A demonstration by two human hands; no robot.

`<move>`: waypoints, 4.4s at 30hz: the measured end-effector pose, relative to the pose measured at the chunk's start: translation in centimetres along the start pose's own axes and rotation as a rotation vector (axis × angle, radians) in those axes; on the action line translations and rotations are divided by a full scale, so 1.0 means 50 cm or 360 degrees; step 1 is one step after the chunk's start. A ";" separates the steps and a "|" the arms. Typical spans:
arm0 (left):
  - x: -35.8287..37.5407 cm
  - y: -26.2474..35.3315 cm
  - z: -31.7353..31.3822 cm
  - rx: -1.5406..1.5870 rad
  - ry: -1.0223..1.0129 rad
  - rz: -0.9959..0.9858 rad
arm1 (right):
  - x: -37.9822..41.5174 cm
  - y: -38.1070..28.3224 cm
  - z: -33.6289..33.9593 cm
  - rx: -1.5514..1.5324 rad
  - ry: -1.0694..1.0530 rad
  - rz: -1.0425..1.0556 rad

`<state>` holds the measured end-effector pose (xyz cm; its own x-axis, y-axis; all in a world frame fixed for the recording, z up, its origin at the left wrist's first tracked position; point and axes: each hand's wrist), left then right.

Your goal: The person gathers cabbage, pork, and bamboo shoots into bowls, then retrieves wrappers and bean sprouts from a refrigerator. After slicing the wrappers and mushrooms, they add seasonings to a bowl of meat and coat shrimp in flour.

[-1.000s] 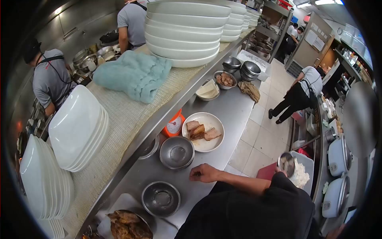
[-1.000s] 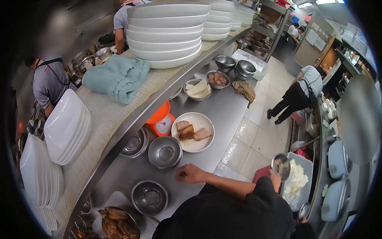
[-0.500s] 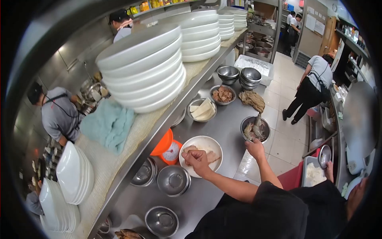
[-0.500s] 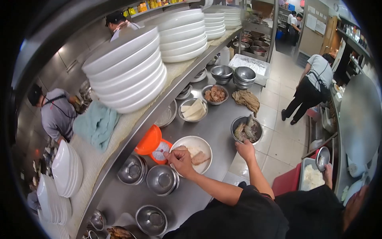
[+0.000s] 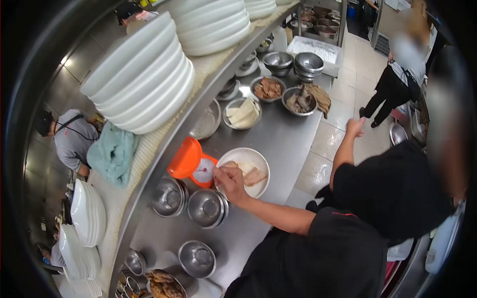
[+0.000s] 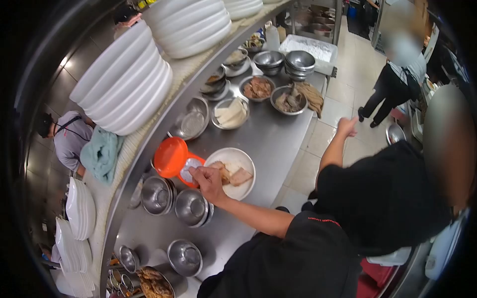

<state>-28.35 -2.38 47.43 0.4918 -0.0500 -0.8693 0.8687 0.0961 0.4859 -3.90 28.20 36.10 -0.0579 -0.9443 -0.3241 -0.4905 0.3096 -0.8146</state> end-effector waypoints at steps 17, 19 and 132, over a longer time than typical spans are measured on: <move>0.373 0.241 -0.314 0.0410 -0.2784 0.0494 | 0.197 -0.093 0.429 0.1412 0.0664 -0.0470; 0.392 0.259 -0.350 0.0351 -0.2884 0.0280 | 0.207 -0.098 0.473 0.1455 0.0749 -0.0497; 0.671 1.035 -1.193 0.0632 -0.1086 0.2512 | -2.193 -0.509 1.266 0.3451 -0.0257 -0.0234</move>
<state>29.57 60.20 37.99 0.6439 -0.5348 0.5471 -0.5063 0.2382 0.8288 69.97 130.91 61.92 -0.0120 -0.9874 -0.1579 0.9963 -0.0252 0.0819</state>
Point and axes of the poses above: each hand's wrist, its own x-axis away from the middle knuckle, its own z-axis out of the back of the hand, y = z × x, and after that the axes turned 9 degrees about z, right-handed
